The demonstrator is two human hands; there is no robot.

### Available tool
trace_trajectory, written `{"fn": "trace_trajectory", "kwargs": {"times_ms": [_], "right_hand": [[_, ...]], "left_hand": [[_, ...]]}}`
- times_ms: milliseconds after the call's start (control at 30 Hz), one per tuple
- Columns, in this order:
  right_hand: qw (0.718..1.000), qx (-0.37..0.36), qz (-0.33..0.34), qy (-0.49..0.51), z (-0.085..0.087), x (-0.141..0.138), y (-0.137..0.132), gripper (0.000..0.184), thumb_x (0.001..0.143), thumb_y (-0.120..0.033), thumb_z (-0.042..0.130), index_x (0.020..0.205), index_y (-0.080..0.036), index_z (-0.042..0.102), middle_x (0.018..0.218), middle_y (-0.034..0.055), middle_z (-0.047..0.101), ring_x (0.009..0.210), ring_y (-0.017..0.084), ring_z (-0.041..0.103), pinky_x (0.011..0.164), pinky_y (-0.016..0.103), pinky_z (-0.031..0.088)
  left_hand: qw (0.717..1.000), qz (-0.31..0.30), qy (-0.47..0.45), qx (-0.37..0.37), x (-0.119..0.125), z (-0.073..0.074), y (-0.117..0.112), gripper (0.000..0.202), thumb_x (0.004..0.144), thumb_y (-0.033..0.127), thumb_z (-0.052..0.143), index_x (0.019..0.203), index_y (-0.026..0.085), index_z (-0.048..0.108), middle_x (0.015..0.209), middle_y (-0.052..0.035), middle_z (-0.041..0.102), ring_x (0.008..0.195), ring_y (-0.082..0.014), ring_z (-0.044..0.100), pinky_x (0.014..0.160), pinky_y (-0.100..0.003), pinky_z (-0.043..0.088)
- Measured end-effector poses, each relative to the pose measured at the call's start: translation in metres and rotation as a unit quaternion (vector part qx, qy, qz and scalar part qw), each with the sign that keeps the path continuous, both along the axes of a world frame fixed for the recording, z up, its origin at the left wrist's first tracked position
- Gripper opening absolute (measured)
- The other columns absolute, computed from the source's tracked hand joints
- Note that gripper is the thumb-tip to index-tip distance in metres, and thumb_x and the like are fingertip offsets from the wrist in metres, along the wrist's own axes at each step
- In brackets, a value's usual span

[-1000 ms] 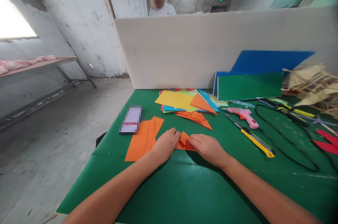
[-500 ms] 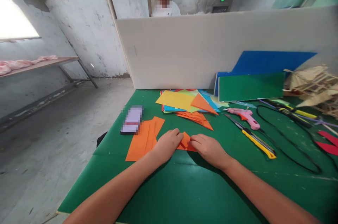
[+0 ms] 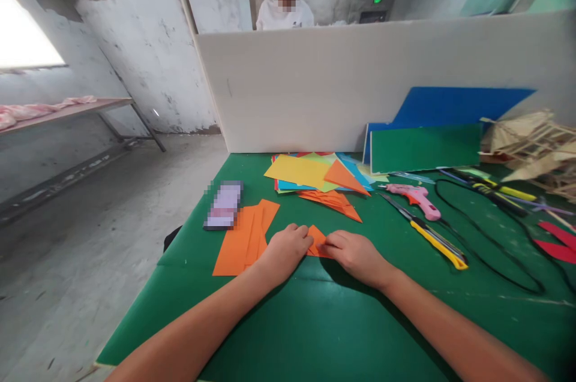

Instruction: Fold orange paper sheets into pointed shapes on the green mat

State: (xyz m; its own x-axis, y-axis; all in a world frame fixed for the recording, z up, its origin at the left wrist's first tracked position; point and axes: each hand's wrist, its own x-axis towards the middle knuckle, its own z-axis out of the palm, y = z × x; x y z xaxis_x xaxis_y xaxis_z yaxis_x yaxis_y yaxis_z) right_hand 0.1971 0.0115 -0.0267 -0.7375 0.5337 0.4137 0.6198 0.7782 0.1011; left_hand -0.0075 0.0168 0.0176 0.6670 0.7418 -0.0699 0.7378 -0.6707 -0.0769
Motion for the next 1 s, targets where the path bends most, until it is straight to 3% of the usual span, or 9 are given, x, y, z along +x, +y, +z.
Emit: {"fn": "trace_trajectory", "kwargs": {"times_ms": [133, 333, 467, 733, 867, 1000], "right_hand": [[1.000, -0.003, -0.002, 0.001, -0.001, 0.000, 0.000, 0.023, 0.098, -0.021, 0.043, 0.092, -0.019, 0.065, 0.081, 0.0034, 0.062, 0.076, 0.017, 0.053, 0.063, 0.029, 0.036], [1.000, -0.002, 0.001, 0.009, 0.000, 0.000, 0.000, 0.026, 0.098, -0.021, 0.041, 0.088, -0.018, 0.065, 0.080, 0.0033, 0.062, 0.076, 0.017, 0.053, 0.063, 0.028, 0.035], [1.000, -0.007, 0.007, 0.004, 0.001, -0.001, 0.000, 0.026, 0.099, -0.022, 0.041, 0.090, -0.018, 0.065, 0.080, 0.0031, 0.062, 0.075, 0.016, 0.053, 0.062, 0.028, 0.035], [1.000, -0.009, 0.029, 0.006, 0.006, 0.000, 0.000, 0.029, 0.099, -0.024, 0.040, 0.088, -0.017, 0.065, 0.081, 0.0046, 0.063, 0.077, 0.017, 0.055, 0.065, 0.029, 0.038], [0.998, -0.039, 0.031, 0.025, 0.006, -0.001, 0.001, 0.027, 0.098, -0.023, 0.041, 0.090, -0.017, 0.066, 0.084, 0.0063, 0.065, 0.081, 0.018, 0.057, 0.068, 0.030, 0.044], [0.993, -0.089, 0.044, 0.067, 0.006, -0.004, -0.001, 0.025, 0.097, -0.019, 0.040, 0.103, -0.017, 0.065, 0.108, 0.0099, 0.066, 0.101, 0.020, 0.059, 0.084, 0.034, 0.049]], "left_hand": [[1.000, -0.005, -0.001, -0.010, -0.002, 0.001, -0.002, 0.016, 0.092, 0.009, 0.045, 0.086, 0.014, 0.059, 0.097, -0.0059, 0.059, 0.089, -0.0187, 0.054, 0.075, -0.028, 0.047], [0.999, -0.036, 0.008, 0.019, -0.004, -0.005, -0.003, 0.015, 0.090, 0.009, 0.046, 0.091, 0.014, 0.060, 0.098, -0.0075, 0.059, 0.093, -0.0218, 0.053, 0.068, -0.029, 0.048], [0.999, -0.039, 0.016, 0.010, -0.006, -0.008, -0.008, 0.018, 0.089, 0.007, 0.045, 0.093, 0.013, 0.061, 0.098, -0.0090, 0.059, 0.095, -0.0217, 0.054, 0.075, -0.030, 0.048], [0.997, -0.030, 0.049, -0.044, -0.005, -0.001, -0.023, 0.042, 0.081, 0.011, 0.052, 0.123, 0.016, 0.052, 0.108, -0.0120, 0.057, 0.093, -0.0256, 0.058, 0.077, -0.036, 0.050], [0.998, -0.042, -0.009, -0.049, -0.008, 0.006, -0.019, 0.031, 0.082, 0.012, 0.050, 0.110, 0.017, 0.061, 0.103, -0.0107, 0.057, 0.096, -0.0250, 0.056, 0.079, -0.035, 0.049], [0.992, -0.055, -0.100, -0.051, -0.014, 0.006, -0.014, 0.029, 0.086, 0.011, 0.043, 0.101, 0.020, 0.066, 0.106, -0.0086, 0.059, 0.102, -0.0225, 0.054, 0.086, -0.033, 0.047]]}}
